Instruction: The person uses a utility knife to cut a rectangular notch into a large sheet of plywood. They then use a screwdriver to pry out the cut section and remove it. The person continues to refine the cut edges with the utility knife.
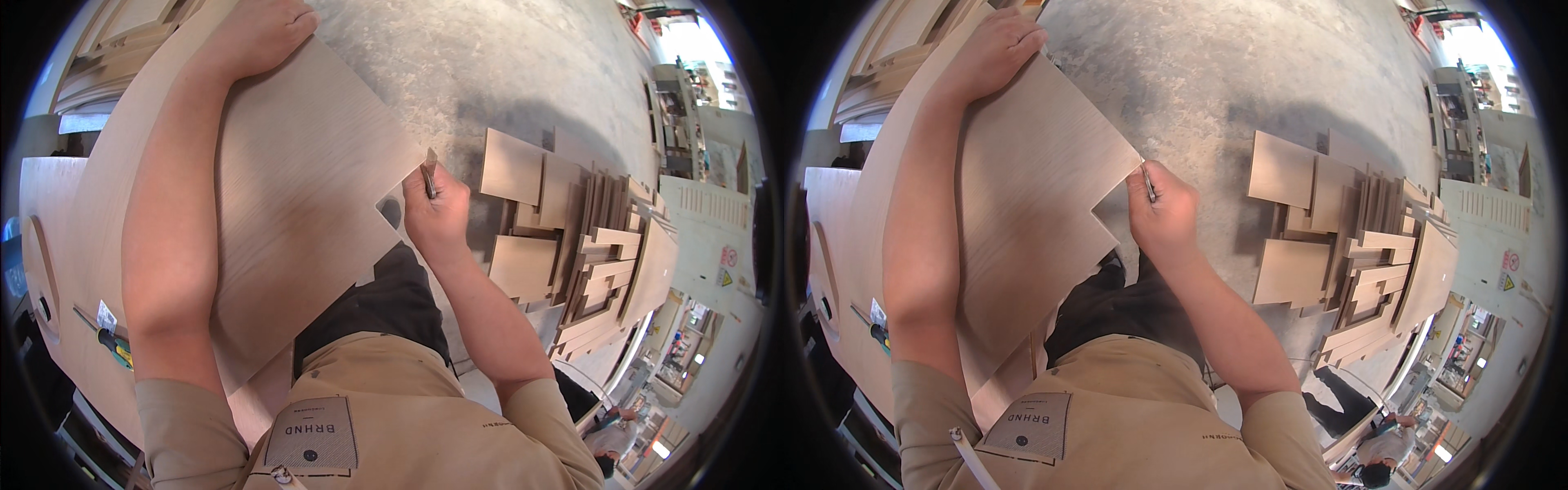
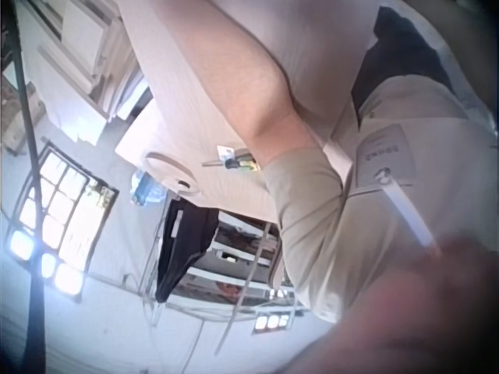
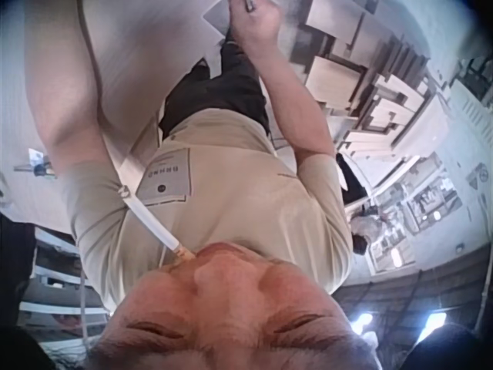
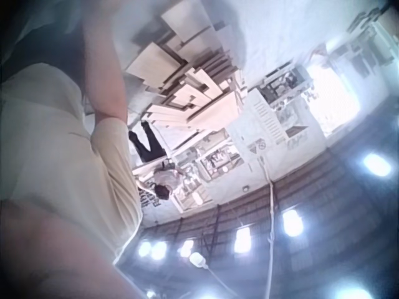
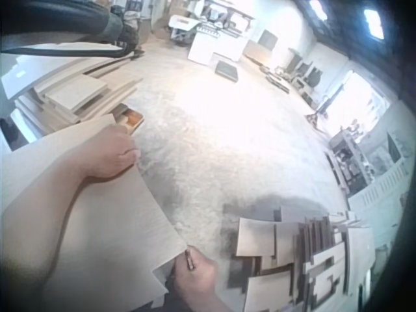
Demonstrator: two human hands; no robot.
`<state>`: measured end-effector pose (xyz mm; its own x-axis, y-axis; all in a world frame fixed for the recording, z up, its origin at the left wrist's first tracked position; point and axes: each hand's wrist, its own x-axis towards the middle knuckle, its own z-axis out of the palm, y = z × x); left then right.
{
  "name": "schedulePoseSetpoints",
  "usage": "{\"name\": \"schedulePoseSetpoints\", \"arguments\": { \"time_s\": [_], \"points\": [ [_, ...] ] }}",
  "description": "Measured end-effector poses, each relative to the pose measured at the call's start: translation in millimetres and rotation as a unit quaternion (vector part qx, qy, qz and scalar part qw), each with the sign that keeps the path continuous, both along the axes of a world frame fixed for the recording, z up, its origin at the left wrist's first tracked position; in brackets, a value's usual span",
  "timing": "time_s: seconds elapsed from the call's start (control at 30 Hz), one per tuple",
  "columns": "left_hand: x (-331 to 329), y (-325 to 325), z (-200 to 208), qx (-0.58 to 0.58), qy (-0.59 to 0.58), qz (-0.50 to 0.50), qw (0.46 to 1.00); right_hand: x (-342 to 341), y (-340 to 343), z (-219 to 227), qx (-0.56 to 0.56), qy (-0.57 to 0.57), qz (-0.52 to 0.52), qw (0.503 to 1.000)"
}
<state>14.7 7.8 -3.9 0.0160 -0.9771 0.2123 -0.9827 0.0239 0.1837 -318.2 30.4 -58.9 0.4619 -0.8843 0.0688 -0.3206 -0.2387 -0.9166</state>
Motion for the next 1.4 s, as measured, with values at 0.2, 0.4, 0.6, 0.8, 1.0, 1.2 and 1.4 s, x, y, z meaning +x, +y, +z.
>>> {"name": "schedulePoseSetpoints", "arguments": {
  "time_s": [0.2,0.4,0.6,0.8,1.0,1.2,1.4],
  "points": [
    [-7,-1,9,0.017,-0.017,0.005,1.000,-4,5,12,-0.143,0.041,0.120,0.982],
    [-9,0,12,0.022,-0.003,0.025,0.999,-8,-7,25,-0.038,0.108,0.087,0.990],
    [-5,-1,9,0.018,-0.012,0.006,1.000,-7,-3,35,-0.066,0.097,0.178,0.977],
    [-4,-1,5,-0.008,-0.018,-0.009,1.000,-7,-11,43,-0.054,0.106,0.270,0.956],
    [-4,-1,4,-0.009,0.003,-0.003,1.000,-6,-40,49,-0.056,0.223,0.381,0.896],
    [-3,-2,5,0.008,-0.015,-0.001,1.000,-9,-63,64,-0.139,0.292,0.511,0.797],
    [-6,-2,6,0.019,-0.011,0.021,1.000,-8,-62,65,-0.091,0.237,0.465,0.848]
  ]
}}
